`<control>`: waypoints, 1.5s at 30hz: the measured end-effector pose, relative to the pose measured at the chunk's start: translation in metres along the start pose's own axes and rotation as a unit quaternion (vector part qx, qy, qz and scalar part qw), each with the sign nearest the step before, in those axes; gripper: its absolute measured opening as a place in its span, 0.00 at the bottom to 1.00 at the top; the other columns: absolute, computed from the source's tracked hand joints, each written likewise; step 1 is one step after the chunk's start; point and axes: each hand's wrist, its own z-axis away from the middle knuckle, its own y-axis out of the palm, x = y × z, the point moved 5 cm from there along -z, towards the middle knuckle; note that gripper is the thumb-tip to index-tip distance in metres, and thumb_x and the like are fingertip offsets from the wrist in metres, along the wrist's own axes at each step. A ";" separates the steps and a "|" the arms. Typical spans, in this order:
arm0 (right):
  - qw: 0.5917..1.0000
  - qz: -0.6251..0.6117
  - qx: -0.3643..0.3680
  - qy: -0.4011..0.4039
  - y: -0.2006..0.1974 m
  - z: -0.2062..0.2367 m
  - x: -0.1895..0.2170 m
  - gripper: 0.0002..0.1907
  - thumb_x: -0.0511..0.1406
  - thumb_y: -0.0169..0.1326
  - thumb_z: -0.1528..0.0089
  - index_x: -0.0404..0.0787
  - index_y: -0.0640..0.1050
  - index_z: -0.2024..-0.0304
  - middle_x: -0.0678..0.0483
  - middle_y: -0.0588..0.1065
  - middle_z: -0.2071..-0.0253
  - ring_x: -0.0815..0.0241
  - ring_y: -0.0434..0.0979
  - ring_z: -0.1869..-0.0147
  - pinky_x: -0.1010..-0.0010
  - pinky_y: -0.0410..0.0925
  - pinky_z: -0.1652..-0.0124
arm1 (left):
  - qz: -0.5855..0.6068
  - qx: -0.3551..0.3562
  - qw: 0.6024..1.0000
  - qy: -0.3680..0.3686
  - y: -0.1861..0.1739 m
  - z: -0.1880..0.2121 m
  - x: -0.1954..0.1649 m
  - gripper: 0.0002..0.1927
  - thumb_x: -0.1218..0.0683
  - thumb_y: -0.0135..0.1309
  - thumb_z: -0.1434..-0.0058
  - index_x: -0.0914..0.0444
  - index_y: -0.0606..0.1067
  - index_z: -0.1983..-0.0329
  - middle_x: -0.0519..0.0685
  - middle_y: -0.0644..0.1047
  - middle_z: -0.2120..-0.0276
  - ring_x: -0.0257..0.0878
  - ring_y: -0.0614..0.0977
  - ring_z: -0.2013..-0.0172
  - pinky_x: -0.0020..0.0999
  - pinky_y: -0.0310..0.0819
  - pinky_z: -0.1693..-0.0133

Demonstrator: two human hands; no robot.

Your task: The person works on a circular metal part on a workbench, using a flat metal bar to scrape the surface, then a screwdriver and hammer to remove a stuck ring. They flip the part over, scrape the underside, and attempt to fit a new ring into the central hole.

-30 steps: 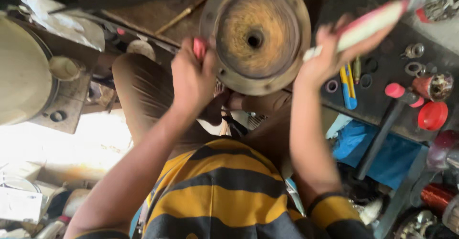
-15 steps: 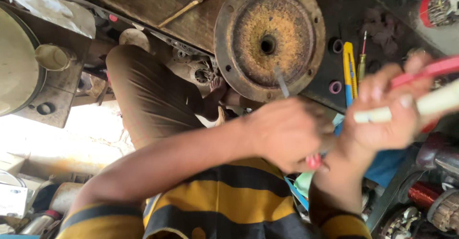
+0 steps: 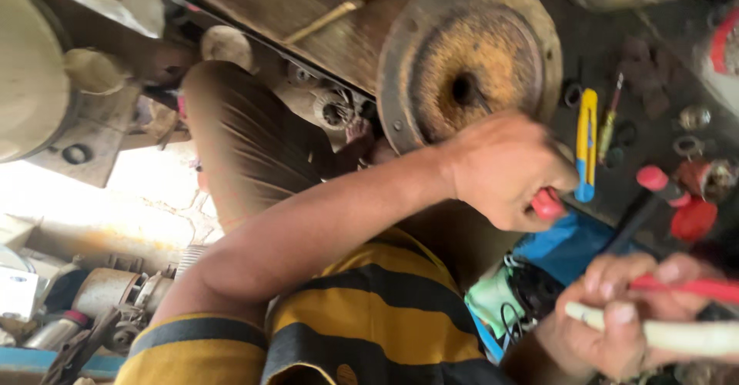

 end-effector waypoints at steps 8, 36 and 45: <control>0.939 0.310 0.141 -0.054 0.049 0.035 -0.015 0.32 0.35 0.60 0.41 0.34 0.60 0.40 0.51 0.63 0.57 0.64 0.64 0.62 0.74 0.62 0.64 | -0.028 -0.031 0.998 -0.035 -0.008 -0.003 0.002 0.08 0.50 0.61 0.59 0.56 0.75 0.78 0.50 0.77 0.80 0.54 0.80 0.75 0.51 0.70 0.74; 0.937 0.287 0.196 -0.049 -0.007 0.044 -0.068 0.53 0.22 0.61 0.45 0.36 0.48 0.23 0.48 0.61 0.48 0.60 0.66 0.51 0.72 0.65 0.52 | -0.141 0.021 0.986 -0.082 0.048 -0.013 0.038 0.08 0.52 0.62 0.51 0.58 0.76 0.71 0.48 0.79 0.72 0.47 0.83 0.70 0.43 0.77 0.67; 0.988 0.071 0.129 0.042 -0.026 -0.012 -0.073 0.55 0.24 0.62 0.47 0.41 0.51 0.22 0.57 0.65 0.51 0.67 0.64 0.55 0.80 0.62 0.55 | -0.214 -0.120 0.965 -0.099 0.043 -0.036 0.041 0.14 0.49 0.63 0.50 0.58 0.76 0.64 0.50 0.79 0.69 0.51 0.83 0.64 0.45 0.77 0.65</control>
